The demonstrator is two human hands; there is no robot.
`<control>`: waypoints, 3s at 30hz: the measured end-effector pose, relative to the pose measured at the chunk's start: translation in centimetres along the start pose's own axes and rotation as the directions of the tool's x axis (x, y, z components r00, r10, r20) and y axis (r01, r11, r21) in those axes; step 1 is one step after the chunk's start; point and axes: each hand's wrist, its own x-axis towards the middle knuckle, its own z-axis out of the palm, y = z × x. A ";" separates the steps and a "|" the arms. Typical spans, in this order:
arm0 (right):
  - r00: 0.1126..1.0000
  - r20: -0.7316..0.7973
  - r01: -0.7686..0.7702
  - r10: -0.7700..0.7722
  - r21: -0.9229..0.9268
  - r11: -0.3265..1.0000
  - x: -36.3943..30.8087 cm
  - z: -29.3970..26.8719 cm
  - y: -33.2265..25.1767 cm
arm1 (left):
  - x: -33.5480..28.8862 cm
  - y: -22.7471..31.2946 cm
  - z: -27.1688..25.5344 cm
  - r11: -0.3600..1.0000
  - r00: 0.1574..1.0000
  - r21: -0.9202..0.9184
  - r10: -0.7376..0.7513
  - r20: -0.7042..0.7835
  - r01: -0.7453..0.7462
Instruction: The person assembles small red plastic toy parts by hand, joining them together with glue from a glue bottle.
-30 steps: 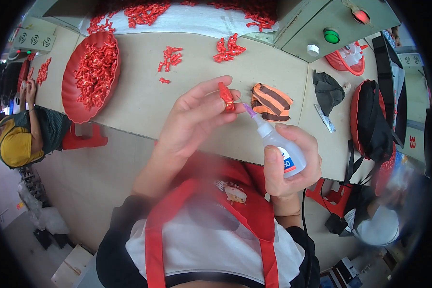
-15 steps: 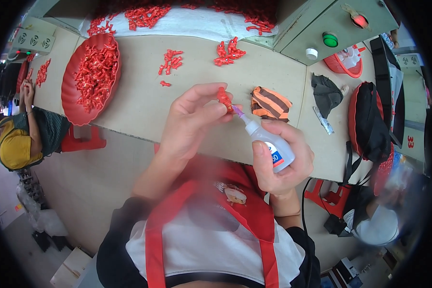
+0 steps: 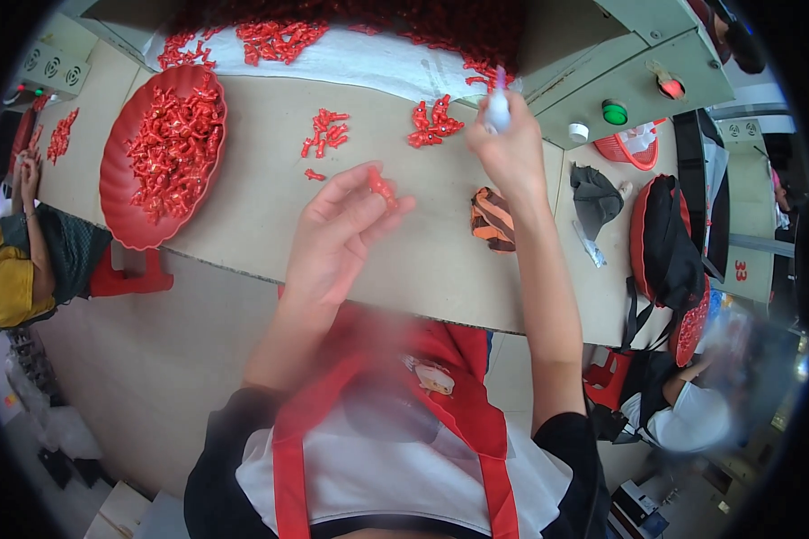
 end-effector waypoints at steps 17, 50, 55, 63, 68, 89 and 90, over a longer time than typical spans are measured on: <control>0.954 0.296 -0.060 -0.049 0.347 0.936 -3.5 -1.1 -4.1 | 0.0 -0.1 -0.5 1.000 0.999 -0.007 0.019 0.029 -0.019; 0.470 -0.007 0.860 -0.883 -0.221 0.459 -10.6 -2.3 -1.4 | -1.4 -2.6 1.4 0.797 0.887 0.401 0.349 0.303 -0.451; 0.432 0.006 0.886 -0.902 -0.189 0.423 -10.2 -2.2 -1.0 | -1.8 -2.4 1.6 0.790 0.896 0.429 0.343 0.283 -0.438; 0.509 -0.075 0.838 -0.857 -0.185 0.514 -11.1 -1.4 -1.7 | -1.3 -2.7 1.3 0.787 0.844 0.333 0.412 0.343 -0.520; 0.552 -0.083 0.811 -0.830 -0.177 0.557 -12.1 -0.9 -2.4 | -0.7 -3.2 0.0 0.754 0.770 0.264 0.458 0.444 -0.601; 0.937 0.105 0.289 -0.335 0.312 0.905 -10.1 -1.0 -0.8 | -2.3 -2.0 1.2 0.798 0.956 0.526 0.261 0.137 -0.293; 0.937 0.107 0.287 -0.333 0.312 0.906 -10.0 -1.2 -0.7 | -2.3 -1.9 1.3 0.784 0.965 0.563 0.230 0.127 -0.261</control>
